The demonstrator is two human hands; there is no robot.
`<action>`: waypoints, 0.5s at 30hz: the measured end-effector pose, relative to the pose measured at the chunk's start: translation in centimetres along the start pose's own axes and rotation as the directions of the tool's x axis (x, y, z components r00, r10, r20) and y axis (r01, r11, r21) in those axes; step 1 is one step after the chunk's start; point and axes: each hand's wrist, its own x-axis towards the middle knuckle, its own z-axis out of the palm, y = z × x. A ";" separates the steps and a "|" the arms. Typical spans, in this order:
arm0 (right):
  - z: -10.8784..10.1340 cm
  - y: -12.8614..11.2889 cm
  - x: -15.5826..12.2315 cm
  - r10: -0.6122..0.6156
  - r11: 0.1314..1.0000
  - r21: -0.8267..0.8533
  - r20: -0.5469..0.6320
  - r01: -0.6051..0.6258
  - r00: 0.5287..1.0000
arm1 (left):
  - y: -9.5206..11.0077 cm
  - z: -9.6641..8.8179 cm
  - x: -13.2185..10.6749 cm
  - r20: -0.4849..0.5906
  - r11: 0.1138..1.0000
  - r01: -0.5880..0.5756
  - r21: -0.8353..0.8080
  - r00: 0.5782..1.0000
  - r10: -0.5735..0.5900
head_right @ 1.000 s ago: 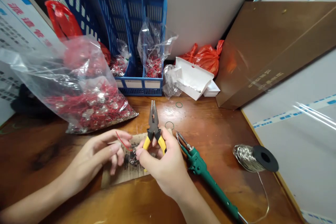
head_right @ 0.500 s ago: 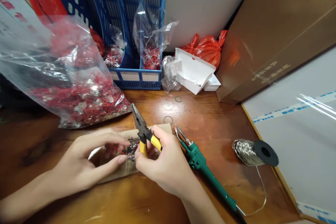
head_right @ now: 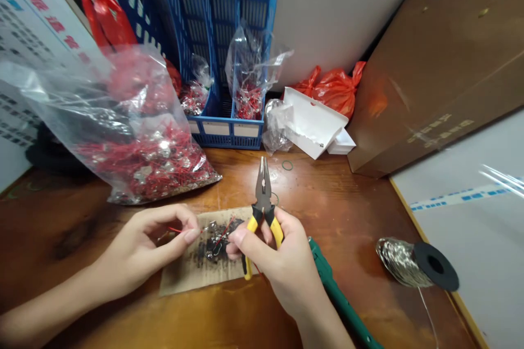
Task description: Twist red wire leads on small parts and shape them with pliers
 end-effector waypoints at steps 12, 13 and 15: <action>0.1 1.2 -0.4 -0.027 0.919 -0.384 0.154 0.085 0.988 | 0.8 -0.7 -0.2 -0.272 0.990 -0.035 -0.136 0.962 -0.003; 0.1 1.4 -0.4 -0.051 0.909 -0.401 0.160 0.112 0.986 | 0.8 -0.7 -0.3 -0.283 0.986 -0.039 -0.162 0.959 -0.009; 0.0 1.9 -0.5 -0.027 0.895 -0.431 0.213 0.118 0.977 | 0.9 -0.6 -0.3 -0.306 0.977 -0.032 -0.210 0.951 -0.035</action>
